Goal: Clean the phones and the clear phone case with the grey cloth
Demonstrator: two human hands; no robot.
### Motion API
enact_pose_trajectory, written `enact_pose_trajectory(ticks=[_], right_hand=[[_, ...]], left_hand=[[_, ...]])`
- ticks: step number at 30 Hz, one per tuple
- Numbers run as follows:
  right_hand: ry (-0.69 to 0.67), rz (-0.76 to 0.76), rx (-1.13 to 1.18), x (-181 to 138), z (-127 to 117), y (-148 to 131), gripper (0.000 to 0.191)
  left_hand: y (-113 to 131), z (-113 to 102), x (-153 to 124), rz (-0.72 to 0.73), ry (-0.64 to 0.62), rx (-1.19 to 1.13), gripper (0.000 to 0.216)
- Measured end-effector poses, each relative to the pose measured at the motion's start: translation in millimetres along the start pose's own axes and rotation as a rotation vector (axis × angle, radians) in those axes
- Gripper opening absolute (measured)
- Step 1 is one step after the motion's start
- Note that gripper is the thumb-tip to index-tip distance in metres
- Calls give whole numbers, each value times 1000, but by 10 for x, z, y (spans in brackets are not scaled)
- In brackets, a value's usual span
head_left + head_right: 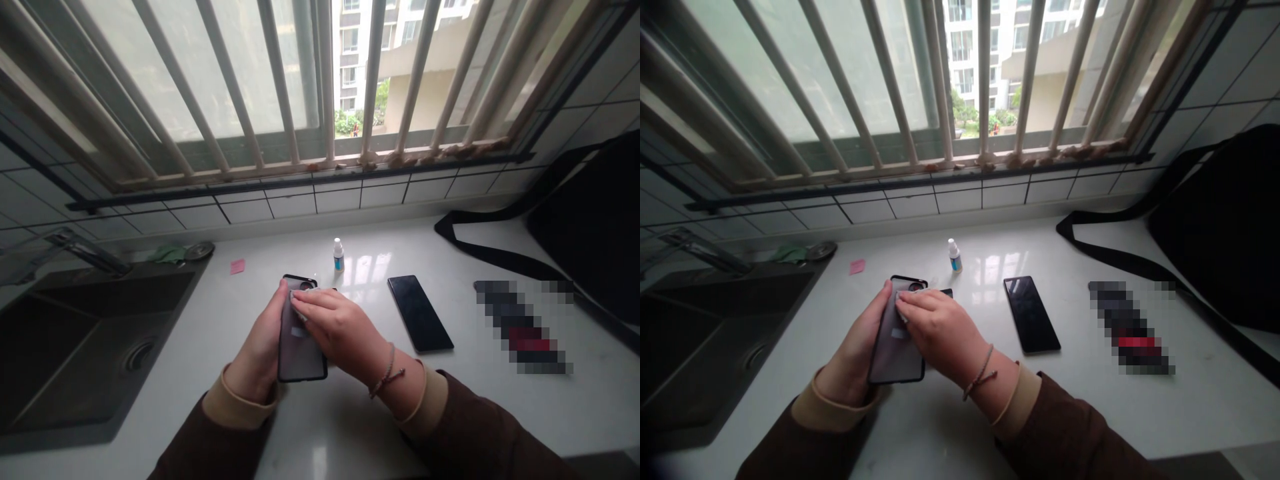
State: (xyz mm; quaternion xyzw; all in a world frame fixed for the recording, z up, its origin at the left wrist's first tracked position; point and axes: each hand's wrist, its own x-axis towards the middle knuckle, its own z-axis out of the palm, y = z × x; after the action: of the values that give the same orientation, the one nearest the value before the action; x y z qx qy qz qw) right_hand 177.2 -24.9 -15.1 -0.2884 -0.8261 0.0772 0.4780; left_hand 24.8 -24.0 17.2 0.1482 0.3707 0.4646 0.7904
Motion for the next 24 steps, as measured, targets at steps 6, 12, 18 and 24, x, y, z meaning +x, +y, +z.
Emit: enact_pose_trajectory(ticks=[6, 12, 18, 24], right_hand=[[-69, -4, -122, -19, -11, 64, 32], [-140, 105, -246, -13, -30, 94, 33], [-198, 270, -368, -15, -76, 68, 37], [-291, 339, -400, -36, -73, 54, 44]], left_hand=[[-27, -8, 37, -23, -31, -48, 48], [-115, -148, 112, -38, -63, -4, 38], [-136, -94, 63, -11, -41, 130, 40], [-122, -47, 22, 17, 38, 210, 45]])
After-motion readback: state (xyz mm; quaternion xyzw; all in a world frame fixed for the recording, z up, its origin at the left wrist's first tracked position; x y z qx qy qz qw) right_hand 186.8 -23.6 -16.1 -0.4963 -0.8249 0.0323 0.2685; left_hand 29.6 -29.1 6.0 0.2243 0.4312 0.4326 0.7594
